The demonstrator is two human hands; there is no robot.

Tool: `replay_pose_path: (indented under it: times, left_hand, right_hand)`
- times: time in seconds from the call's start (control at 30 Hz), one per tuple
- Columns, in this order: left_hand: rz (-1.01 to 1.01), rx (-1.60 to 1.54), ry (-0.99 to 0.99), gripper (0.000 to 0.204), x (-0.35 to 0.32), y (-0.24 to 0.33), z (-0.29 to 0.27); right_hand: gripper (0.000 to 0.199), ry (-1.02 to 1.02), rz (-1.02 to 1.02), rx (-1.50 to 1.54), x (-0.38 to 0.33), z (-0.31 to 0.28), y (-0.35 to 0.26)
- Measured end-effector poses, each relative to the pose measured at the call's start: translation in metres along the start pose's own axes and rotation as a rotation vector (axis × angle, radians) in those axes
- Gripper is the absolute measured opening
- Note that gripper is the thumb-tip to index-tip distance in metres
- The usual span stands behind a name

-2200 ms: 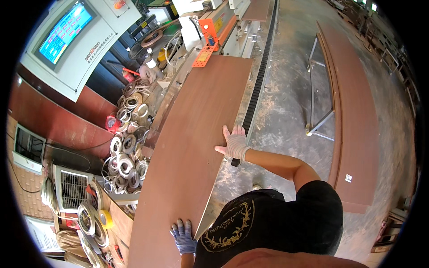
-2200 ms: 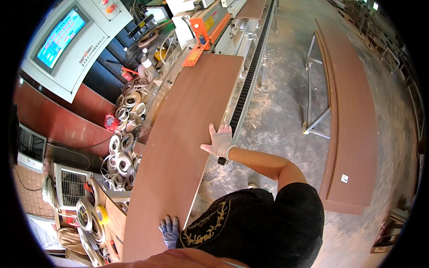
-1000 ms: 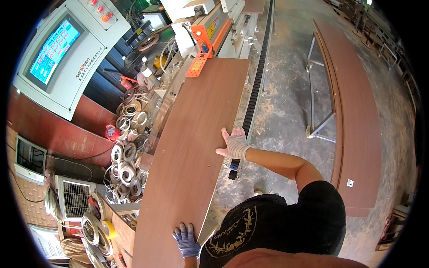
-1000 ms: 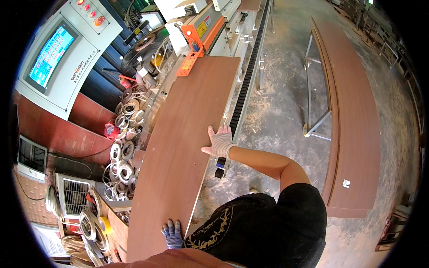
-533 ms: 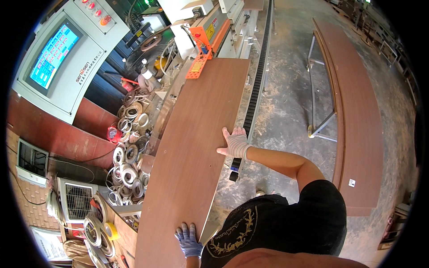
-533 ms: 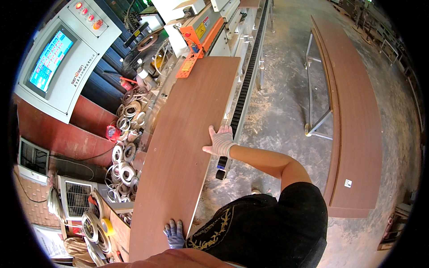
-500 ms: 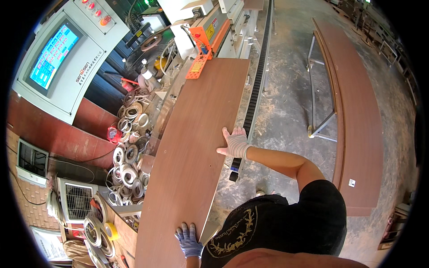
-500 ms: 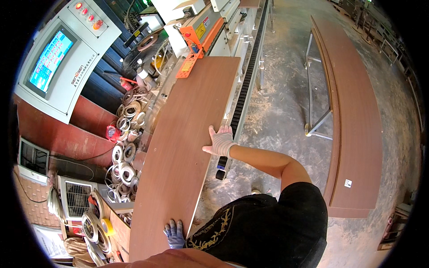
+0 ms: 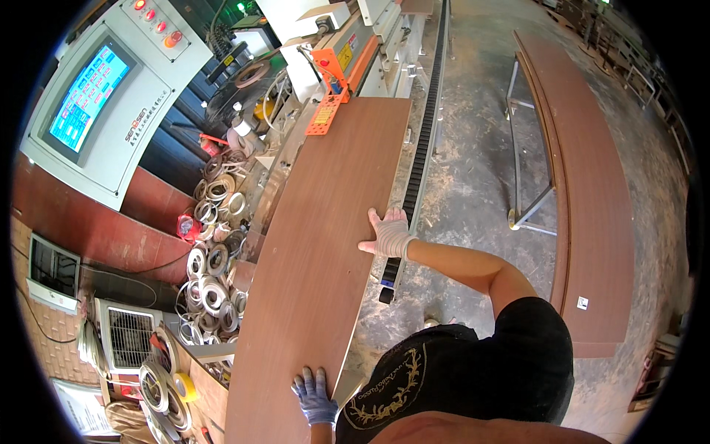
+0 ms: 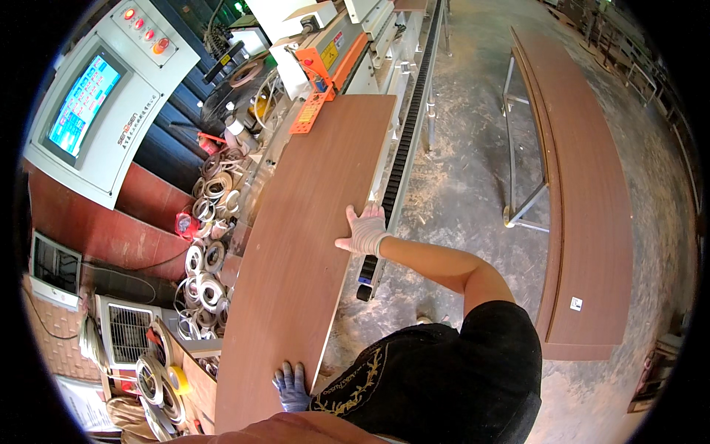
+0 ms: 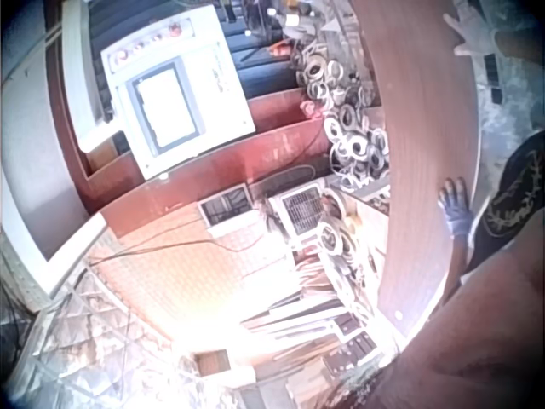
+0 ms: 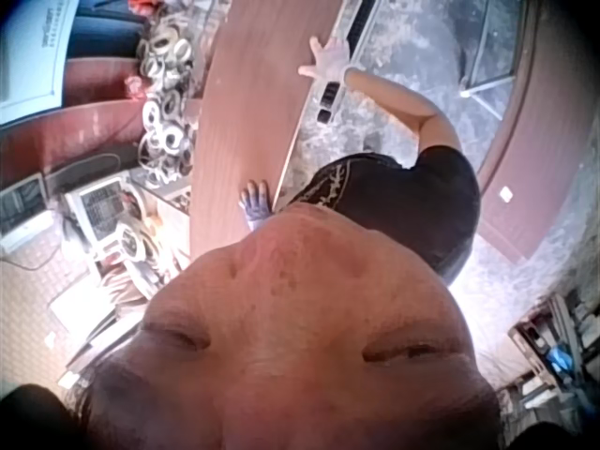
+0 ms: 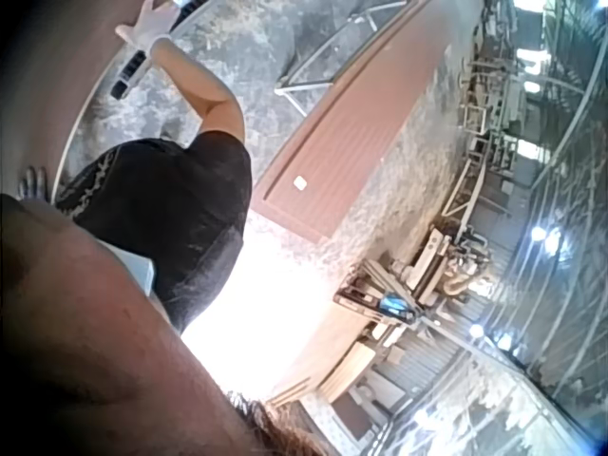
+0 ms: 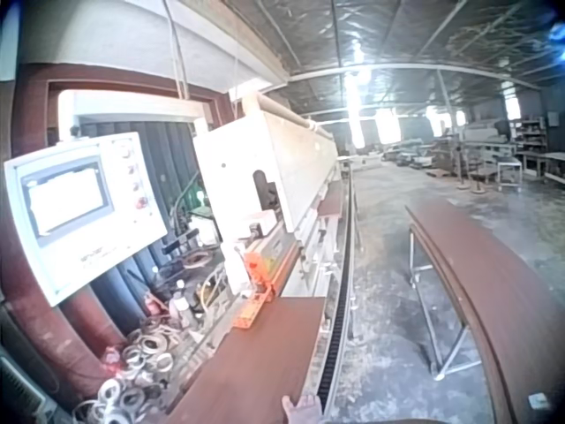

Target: The person picks up large brown wood panels from a stack, carries them across the workshop, and places them onto a workbench. The person repeats this process several times, moving multiple panels one at a time.

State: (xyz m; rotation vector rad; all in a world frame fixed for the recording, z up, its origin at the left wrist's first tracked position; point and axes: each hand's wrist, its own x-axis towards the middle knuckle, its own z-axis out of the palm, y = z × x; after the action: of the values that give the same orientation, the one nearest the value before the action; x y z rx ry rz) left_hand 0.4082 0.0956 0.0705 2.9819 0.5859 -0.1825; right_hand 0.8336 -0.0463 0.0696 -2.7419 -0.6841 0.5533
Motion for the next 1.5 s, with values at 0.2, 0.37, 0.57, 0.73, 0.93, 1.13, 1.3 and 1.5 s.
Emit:
replay_pose_path:
  times: [0.2,0.37,0.57,0.73,0.93,1.13,1.3,1.5]
  left_hand:
    - [0.005,0.043,-0.006,0.078,0.01,0.014,-0.007]
    - [0.004,0.054,0.001,0.076,0.038,0.037,-0.024]
    - [0.029,0.141,-0.033,0.082,0.078,0.056,-0.023]
    - [0.106,0.03,0.093,0.081,0.075,0.071,-0.023]
    - [0.649,-0.636,0.44,0.053,0.025,0.134,0.047]
    - [0.76,-0.618,-0.282,0.056,-0.028,0.227,0.124]
    - [0.827,-0.463,-0.435,0.058,-0.058,0.301,0.159]
    - [0.66,-0.442,-0.578,0.057,-0.086,0.411,0.23]
  right_hand:
    - [0.097,0.031,0.007,-0.024,0.008,-0.007,0.006]
    - [0.095,0.132,-0.005,-0.07,0.033,-0.009,0.017]
    - [0.083,0.214,0.012,0.092,0.056,-0.025,0.071]
    - [0.061,0.653,-0.212,0.187,-0.107,0.039,0.089]
    - [0.064,0.313,0.472,0.166,-0.341,0.17,0.219]
    - [0.064,0.332,1.379,0.361,-0.536,0.209,0.347]
    - [0.068,0.412,1.683,0.477,-0.632,0.208,0.479]
    - [0.088,0.49,1.771,0.416,-0.73,0.193,0.664]
